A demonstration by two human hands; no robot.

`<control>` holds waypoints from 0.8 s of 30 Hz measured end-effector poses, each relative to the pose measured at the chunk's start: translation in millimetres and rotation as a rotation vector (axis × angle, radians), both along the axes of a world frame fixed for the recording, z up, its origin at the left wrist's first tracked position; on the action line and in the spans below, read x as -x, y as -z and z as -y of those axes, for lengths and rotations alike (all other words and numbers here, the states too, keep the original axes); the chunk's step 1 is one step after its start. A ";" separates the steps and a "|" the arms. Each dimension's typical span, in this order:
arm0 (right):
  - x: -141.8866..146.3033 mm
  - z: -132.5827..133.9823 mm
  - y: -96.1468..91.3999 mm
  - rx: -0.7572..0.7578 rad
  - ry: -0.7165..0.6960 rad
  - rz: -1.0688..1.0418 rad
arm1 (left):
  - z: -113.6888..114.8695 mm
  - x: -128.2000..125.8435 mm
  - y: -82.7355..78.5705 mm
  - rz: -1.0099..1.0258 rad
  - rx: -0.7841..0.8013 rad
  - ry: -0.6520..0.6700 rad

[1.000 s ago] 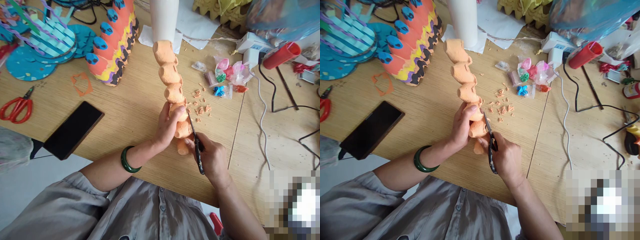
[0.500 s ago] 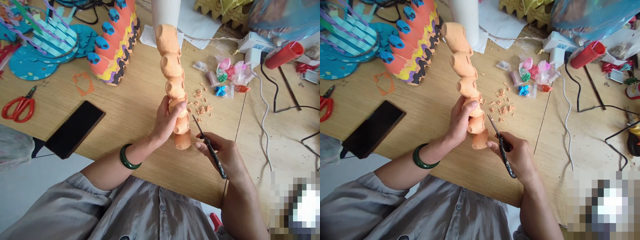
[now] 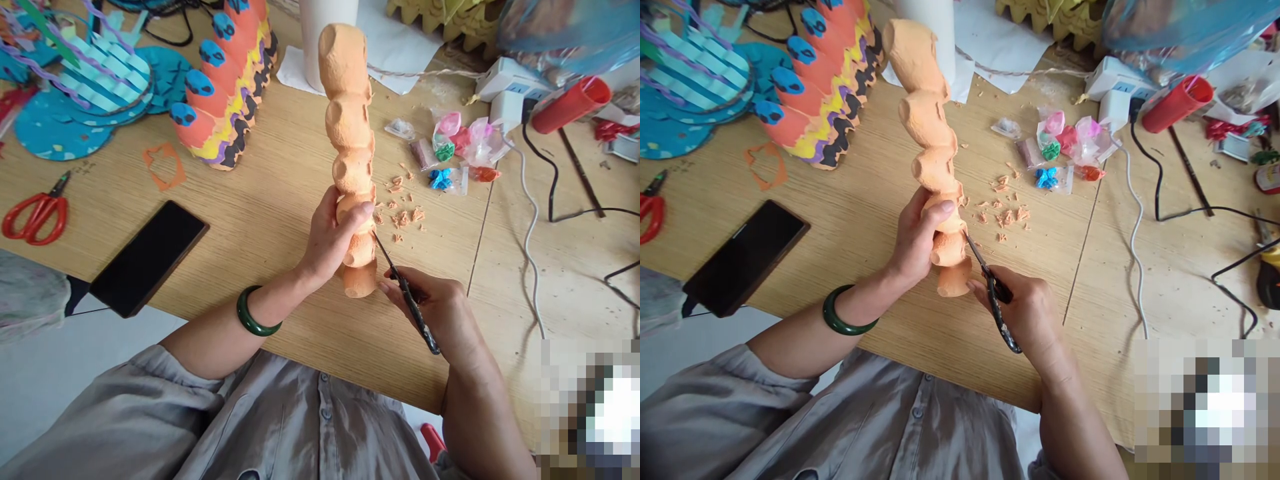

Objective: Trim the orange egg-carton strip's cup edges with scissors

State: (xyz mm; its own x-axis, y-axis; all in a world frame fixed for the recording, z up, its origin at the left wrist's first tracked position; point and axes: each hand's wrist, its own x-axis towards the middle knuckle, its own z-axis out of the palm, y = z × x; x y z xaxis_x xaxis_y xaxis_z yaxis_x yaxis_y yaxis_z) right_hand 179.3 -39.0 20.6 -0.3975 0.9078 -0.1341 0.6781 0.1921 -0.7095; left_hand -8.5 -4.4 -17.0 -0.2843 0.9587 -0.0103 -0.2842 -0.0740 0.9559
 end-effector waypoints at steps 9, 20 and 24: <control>-4.6 -4.2 0.2 -0.004 -0.038 0.043 | -4.6 8.3 4.4 0.010 0.026 0.115; -2.1 -2.9 5.8 -0.033 -0.060 0.014 | -10.3 18.1 -6.7 0.061 0.067 0.273; -4.2 -10.2 3.3 0.186 -0.082 -0.102 | -12.0 20.0 -12.4 0.103 0.099 0.314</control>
